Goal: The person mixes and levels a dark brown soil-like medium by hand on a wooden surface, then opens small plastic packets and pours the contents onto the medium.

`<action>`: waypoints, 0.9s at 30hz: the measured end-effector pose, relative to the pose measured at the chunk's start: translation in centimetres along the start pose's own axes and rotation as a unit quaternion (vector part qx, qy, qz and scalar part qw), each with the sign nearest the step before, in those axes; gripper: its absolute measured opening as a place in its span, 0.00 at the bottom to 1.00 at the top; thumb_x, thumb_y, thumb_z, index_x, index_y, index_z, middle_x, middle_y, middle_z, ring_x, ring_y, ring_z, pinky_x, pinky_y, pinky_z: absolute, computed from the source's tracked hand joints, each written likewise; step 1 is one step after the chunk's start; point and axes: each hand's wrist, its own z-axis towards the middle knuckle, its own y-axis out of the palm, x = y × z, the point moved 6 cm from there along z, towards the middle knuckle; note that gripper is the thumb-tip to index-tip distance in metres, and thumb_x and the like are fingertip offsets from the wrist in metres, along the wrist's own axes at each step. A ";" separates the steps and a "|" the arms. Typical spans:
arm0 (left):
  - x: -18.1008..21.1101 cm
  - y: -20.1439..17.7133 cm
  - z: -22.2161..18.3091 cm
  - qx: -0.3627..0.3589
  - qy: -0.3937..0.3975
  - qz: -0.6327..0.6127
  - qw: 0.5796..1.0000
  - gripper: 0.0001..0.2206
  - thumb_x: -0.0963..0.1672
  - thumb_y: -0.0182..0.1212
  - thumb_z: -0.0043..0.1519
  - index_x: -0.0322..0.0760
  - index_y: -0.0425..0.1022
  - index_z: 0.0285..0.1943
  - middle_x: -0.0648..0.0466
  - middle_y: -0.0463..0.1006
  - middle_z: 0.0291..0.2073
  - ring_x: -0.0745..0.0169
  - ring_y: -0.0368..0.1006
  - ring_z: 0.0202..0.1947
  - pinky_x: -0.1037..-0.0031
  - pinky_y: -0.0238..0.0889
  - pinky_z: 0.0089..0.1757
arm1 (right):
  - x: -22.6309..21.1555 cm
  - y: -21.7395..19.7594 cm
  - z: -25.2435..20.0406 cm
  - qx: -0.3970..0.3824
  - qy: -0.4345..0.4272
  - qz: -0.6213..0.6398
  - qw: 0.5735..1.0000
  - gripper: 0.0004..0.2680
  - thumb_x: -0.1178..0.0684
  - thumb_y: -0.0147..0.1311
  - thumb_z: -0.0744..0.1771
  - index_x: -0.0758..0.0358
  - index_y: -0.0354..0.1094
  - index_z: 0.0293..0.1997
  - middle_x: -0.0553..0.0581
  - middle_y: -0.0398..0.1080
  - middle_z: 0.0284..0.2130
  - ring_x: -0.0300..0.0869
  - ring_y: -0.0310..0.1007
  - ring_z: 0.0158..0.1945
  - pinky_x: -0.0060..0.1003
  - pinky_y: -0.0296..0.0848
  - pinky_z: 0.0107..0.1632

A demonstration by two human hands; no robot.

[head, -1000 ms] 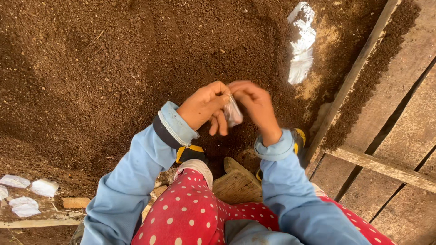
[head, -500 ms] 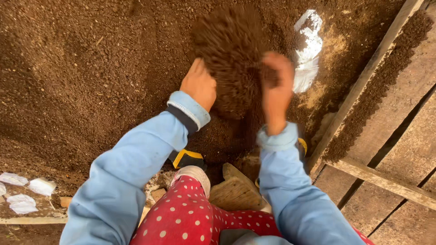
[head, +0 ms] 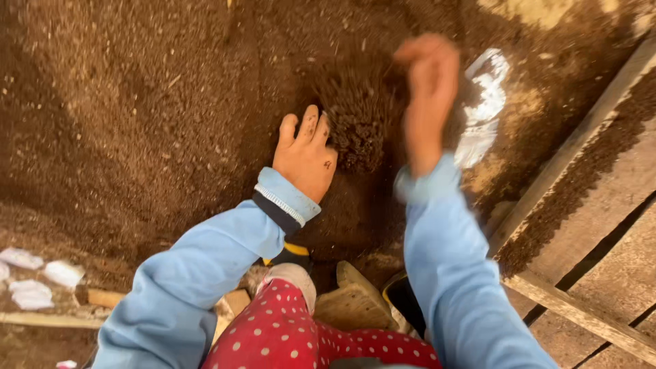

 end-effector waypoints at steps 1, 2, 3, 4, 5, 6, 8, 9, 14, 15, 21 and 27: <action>0.0 0.9 -0.3 -0.030 0.015 0.002 0.999 0.10 0.39 0.54 0.54 0.38 0.75 0.19 0.42 0.73 0.44 0.40 0.64 0.52 0.55 0.53 0.49 | 1.8 -0.4 1.6 0.016 -0.016 0.086 0.996 0.12 0.42 0.39 0.69 0.60 0.63 0.43 0.53 0.63 0.42 0.41 0.61 0.49 0.36 0.59 0.55; 0.0 1.7 -0.6 -0.061 0.031 0.004 0.998 0.10 0.39 0.51 0.55 0.36 0.77 0.23 0.38 0.74 0.43 0.41 0.66 0.51 0.59 0.53 0.51 | 3.6 -0.8 3.3 0.032 -0.031 0.171 0.984 0.12 0.45 0.37 0.69 0.62 0.63 0.46 0.55 0.63 0.45 0.41 0.61 0.52 0.35 0.60 0.58; 0.0 2.0 -0.8 -0.055 0.031 0.008 0.998 0.10 0.39 0.51 0.55 0.36 0.77 0.23 0.38 0.74 0.43 0.41 0.66 0.51 0.59 0.53 0.51 | 4.4 0.1 2.0 0.031 -0.038 0.172 0.984 0.12 0.45 0.37 0.69 0.62 0.63 0.46 0.55 0.63 0.45 0.41 0.61 0.52 0.35 0.60 0.58; -0.2 2.3 -0.9 -0.050 0.021 0.007 0.999 0.08 0.38 0.52 0.56 0.34 0.77 0.26 0.38 0.71 0.48 0.44 0.67 0.51 0.61 0.55 0.53 | 8.2 1.4 0.2 0.054 0.203 0.236 0.949 0.19 0.40 0.43 0.64 0.62 0.57 0.55 0.55 0.58 0.54 0.41 0.56 0.59 0.36 0.56 0.62; -0.1 2.7 -1.1 -0.047 0.012 0.002 0.999 0.06 0.38 0.53 0.56 0.31 0.77 0.30 0.38 0.68 0.53 0.47 0.68 0.52 0.63 0.57 0.55 | 11.6 2.8 -3.2 0.079 0.434 0.281 0.852 0.29 0.36 0.48 0.59 0.62 0.51 0.64 0.54 0.53 0.63 0.41 0.52 0.66 0.37 0.53 0.65; -0.2 2.9 -0.9 -0.043 0.012 0.001 0.999 0.06 0.38 0.53 0.56 0.31 0.77 0.30 0.38 0.68 0.53 0.47 0.68 0.52 0.63 0.57 0.55 | 8.5 2.6 -3.1 0.079 0.431 0.280 0.854 0.29 0.36 0.48 0.59 0.62 0.51 0.64 0.54 0.53 0.63 0.41 0.52 0.66 0.37 0.53 0.65; -0.6 3.3 -1.3 -0.030 -0.008 -0.019 0.999 0.08 0.39 0.51 0.45 0.32 0.78 0.22 0.35 0.75 0.43 0.37 0.66 0.50 0.58 0.51 0.59 | 1.8 2.5 -3.2 0.018 0.347 0.194 0.917 0.18 0.42 0.51 0.62 0.60 0.65 0.52 0.53 0.68 0.49 0.42 0.66 0.54 0.37 0.62 0.58; -0.5 3.0 -1.6 -0.039 -0.015 -0.022 0.999 0.08 0.39 0.51 0.45 0.32 0.78 0.22 0.35 0.75 0.43 0.37 0.66 0.50 0.58 0.51 0.59 | 5.3 2.4 -1.3 0.013 0.357 0.193 0.914 0.18 0.42 0.51 0.62 0.60 0.65 0.52 0.53 0.68 0.49 0.42 0.66 0.54 0.37 0.62 0.58; -0.3 1.7 -1.9 -0.090 -0.039 -0.005 0.995 0.19 0.43 0.37 0.66 0.27 0.61 0.63 0.44 0.65 0.60 0.54 0.59 0.62 0.70 0.48 0.62 | 3.8 8.6 7.6 -0.244 0.143 0.244 0.928 0.09 0.44 0.47 0.66 0.56 0.69 0.38 0.43 0.69 0.39 0.31 0.67 0.45 0.25 0.63 0.53; 0.0 1.0 -2.1 -0.090 -0.039 -0.007 0.995 0.19 0.43 0.37 0.66 0.27 0.61 0.63 0.44 0.65 0.60 0.54 0.59 0.62 0.70 0.48 0.62 | 1.4 7.6 5.7 -0.243 0.144 0.243 0.928 0.09 0.44 0.47 0.66 0.56 0.69 0.38 0.43 0.69 0.39 0.31 0.67 0.45 0.25 0.63 0.53; 1.0 2.4 -3.0 -0.083 -0.036 -0.043 0.995 0.08 0.39 0.48 0.59 0.29 0.74 0.38 0.38 0.66 0.51 0.45 0.71 0.46 0.62 0.60 0.51 | -0.9 4.0 -2.6 -0.185 0.350 0.010 0.918 0.31 0.32 0.40 0.57 0.56 0.47 0.64 0.56 0.47 0.65 0.46 0.43 0.69 0.47 0.40 0.67; 2.1 -2.3 -0.2 -0.144 -0.122 0.093 0.978 0.16 0.41 0.35 0.70 0.31 0.65 0.62 0.50 0.61 0.60 0.53 0.38 0.68 0.64 0.29 0.63 | -2.3 3.1 -5.9 -0.127 0.101 -0.031 0.986 0.17 0.51 0.42 0.64 0.64 0.56 0.58 0.63 0.58 0.56 0.52 0.53 0.64 0.47 0.48 0.66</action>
